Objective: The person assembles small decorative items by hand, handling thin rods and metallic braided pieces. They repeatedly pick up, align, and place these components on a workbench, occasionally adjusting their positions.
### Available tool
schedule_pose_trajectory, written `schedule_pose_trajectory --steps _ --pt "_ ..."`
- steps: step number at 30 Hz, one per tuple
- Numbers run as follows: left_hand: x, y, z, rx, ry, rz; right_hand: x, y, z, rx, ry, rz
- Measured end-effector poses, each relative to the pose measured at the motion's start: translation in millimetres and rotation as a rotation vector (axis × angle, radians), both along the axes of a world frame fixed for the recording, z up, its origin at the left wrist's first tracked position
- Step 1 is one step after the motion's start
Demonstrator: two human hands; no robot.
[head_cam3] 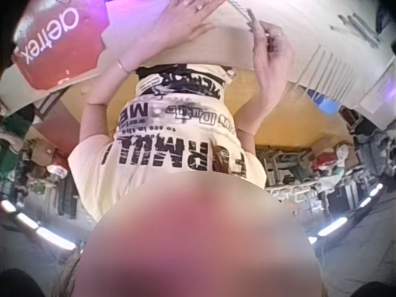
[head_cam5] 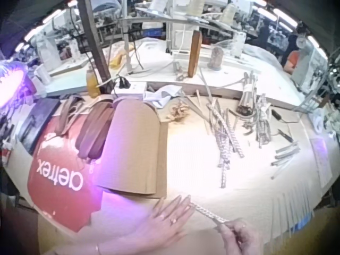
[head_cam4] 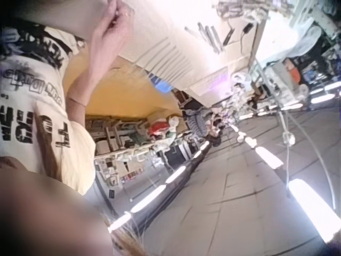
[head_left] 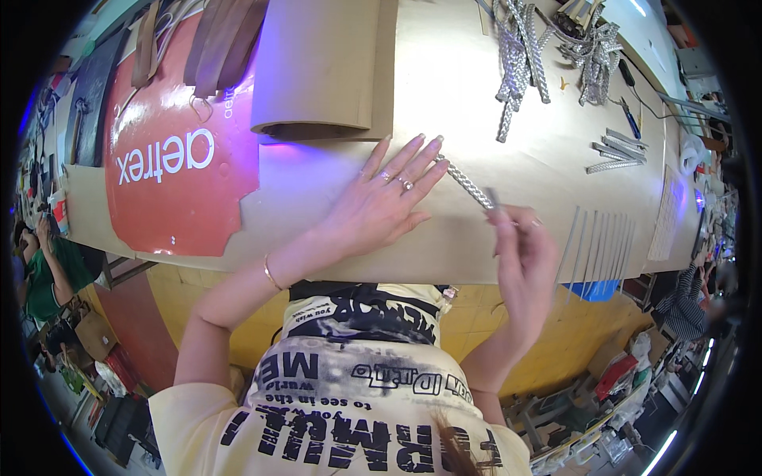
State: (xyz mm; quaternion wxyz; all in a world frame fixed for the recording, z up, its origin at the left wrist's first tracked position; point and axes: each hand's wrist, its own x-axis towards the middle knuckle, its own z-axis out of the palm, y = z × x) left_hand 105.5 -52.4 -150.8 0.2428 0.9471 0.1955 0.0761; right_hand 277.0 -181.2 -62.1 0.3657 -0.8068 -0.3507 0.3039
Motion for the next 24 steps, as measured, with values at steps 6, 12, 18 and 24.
schedule_pose_trajectory --steps 6,12,18,24 --pt "-12 3 0 -0.028 -0.025 0.126 4 56 -32 -0.149 0.187 0.076" --pt "-9 1 -1 -0.029 -0.009 0.148 8 60 -47 -0.222 0.213 0.142" --pt "-5 -1 1 -0.019 0.036 0.164 6 61 -49 -0.187 0.202 0.154" --pt "-5 -1 1 -0.002 0.057 0.165 3 64 -50 -0.230 0.118 0.167"
